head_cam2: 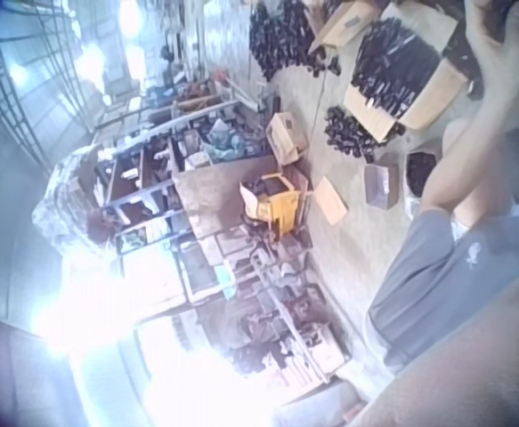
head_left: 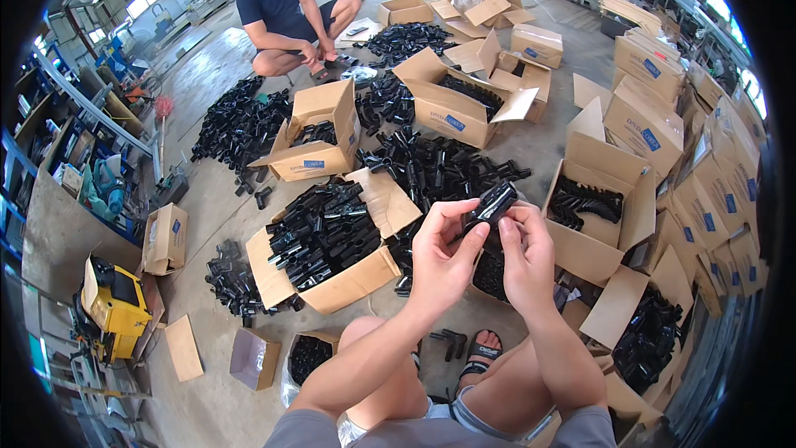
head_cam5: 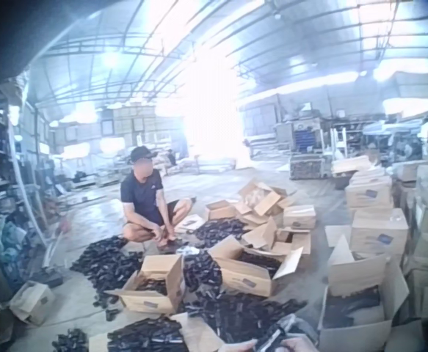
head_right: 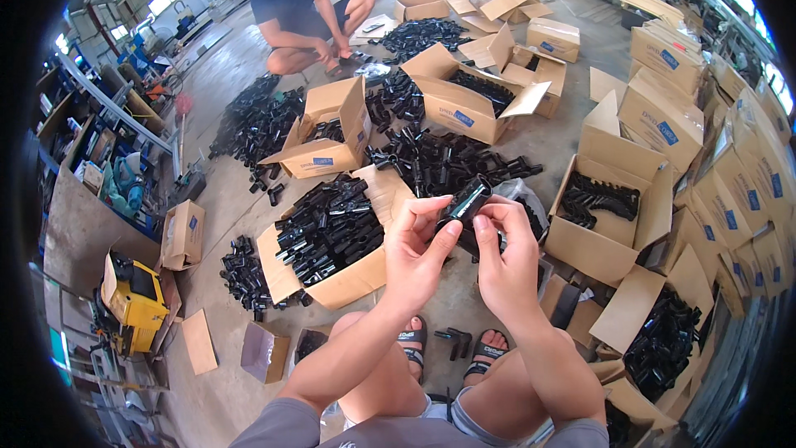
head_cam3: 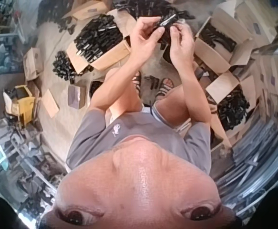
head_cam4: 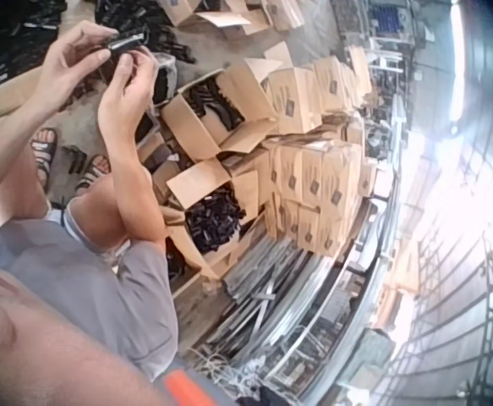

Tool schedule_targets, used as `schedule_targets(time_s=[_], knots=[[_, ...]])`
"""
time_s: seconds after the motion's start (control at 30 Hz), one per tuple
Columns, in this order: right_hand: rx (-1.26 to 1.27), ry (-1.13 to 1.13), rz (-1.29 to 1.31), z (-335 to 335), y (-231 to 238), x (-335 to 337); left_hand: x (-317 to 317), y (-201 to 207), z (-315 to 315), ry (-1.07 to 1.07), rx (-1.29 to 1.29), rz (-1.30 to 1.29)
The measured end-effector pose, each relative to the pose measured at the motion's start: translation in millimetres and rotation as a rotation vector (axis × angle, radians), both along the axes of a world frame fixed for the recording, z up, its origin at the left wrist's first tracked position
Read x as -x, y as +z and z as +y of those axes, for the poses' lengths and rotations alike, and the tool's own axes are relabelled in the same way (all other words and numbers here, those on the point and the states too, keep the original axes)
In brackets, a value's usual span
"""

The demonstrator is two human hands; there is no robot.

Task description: The person sorts small black plastic components by hand, picking them up from the floor and placing them into a bag.

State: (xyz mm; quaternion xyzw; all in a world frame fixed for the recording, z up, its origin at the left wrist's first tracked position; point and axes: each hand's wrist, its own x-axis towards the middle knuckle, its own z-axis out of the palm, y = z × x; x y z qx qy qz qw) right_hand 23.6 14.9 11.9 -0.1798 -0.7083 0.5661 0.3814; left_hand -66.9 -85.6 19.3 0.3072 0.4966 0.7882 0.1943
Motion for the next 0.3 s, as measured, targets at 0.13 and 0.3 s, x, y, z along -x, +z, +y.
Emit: schedule_targets(time_s=[0.13, 0.3], knots=[[0.235, 0.088, 0.101, -3, 4, 1, 1, -1, 1, -0.035, 0.068, 0.025], [0.858, 0.363, -0.091, 30, -12, -11, -2, -33, 25, -0.01, 0.227, 0.321]])
